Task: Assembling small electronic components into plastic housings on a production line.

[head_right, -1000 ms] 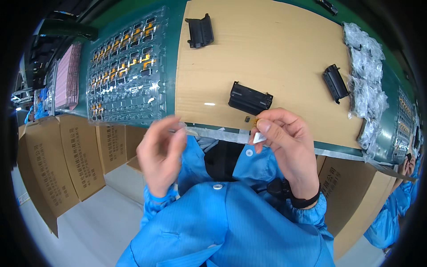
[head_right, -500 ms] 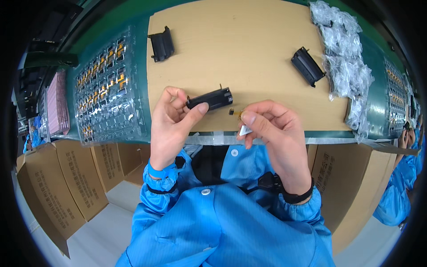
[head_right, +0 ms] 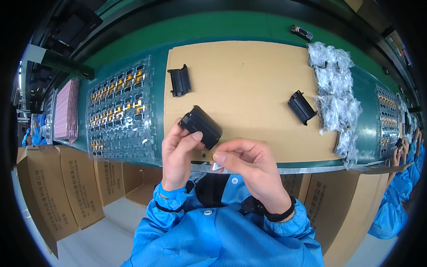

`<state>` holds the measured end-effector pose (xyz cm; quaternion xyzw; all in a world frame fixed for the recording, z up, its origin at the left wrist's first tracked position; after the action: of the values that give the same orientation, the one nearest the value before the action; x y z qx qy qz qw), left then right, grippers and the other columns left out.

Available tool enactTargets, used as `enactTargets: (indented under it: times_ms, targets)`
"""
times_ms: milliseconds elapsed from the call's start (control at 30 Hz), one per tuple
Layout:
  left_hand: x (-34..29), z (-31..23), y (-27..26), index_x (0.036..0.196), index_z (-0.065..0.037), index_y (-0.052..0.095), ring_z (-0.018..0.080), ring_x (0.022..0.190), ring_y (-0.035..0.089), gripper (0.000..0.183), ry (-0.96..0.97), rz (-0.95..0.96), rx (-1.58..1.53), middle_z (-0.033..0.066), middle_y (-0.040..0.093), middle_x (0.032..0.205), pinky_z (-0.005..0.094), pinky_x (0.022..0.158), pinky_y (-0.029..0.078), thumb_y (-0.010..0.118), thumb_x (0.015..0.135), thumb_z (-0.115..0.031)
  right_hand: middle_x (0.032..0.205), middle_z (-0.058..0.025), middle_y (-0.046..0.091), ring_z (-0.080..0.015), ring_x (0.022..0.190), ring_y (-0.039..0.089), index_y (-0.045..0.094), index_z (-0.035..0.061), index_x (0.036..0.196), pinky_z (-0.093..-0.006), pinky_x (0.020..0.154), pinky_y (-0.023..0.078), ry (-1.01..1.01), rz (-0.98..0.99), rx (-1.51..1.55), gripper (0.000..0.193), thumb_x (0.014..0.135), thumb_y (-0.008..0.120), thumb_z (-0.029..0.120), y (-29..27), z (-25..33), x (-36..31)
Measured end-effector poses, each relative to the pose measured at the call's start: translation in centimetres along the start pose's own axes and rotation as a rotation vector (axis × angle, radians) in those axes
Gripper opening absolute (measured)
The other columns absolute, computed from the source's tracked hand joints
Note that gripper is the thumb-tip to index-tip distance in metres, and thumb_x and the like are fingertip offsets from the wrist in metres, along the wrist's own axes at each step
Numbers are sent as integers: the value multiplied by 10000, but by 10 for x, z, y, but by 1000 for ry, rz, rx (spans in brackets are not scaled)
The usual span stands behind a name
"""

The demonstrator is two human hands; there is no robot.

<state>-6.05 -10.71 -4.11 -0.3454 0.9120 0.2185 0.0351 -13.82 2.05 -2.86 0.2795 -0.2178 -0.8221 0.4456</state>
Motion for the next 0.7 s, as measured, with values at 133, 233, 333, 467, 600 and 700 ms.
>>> enactTargets:
  times_ms: [133,233,333,467,600,700]
  targets:
    - [-9,-21,12,1207,29,492,124,922,641,347,199,3,24,121,644,1053,267,814,518,590,882,105,867,-129,706,-161,762,679,677,-52,1009,-279,679,549,4,-22,24,147,915,670,61,16,8,8]
    - [-18,-28,14,1248,55,451,146,940,646,372,293,-12,59,135,639,1073,279,821,540,557,899,126,846,-126,709,-152,707,688,684,-51,1021,-237,582,539,-23,-73,-54,182,914,687,96,24,15,10]
    - [-26,-30,17,1265,52,449,149,920,644,337,312,54,69,134,634,1074,271,784,541,536,941,80,836,-116,714,-139,694,685,687,-47,1018,-231,579,536,-5,-87,-36,181,913,689,102,27,17,11]
    - [-32,-31,22,1252,49,475,123,894,623,283,413,98,161,110,632,1046,255,754,519,517,972,34,816,-96,717,-101,670,662,699,-42,994,-211,565,525,-19,-85,-83,172,908,697,107,30,18,11]
    - [-37,-33,22,1212,54,507,152,906,635,264,452,17,308,119,641,1016,292,800,527,526,949,47,805,-90,717,-87,667,654,706,-40,981,-202,556,520,-16,-113,-99,168,904,703,109,29,18,8]
    - [-39,-35,21,1169,62,535,175,899,649,246,488,-29,428,141,646,981,316,831,528,551,925,41,803,-88,718,-86,655,653,708,-39,982,-198,552,522,-26,-121,-118,169,901,707,110,28,17,7]
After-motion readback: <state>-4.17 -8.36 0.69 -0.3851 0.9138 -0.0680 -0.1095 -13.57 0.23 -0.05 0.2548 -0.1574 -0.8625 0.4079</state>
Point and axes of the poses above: each hand's wrist, its own x-axis towards the middle knuckle, its own y-axis out of the palm, z = x × y, the point moved 8 cm from there along x, towards the middle knuckle
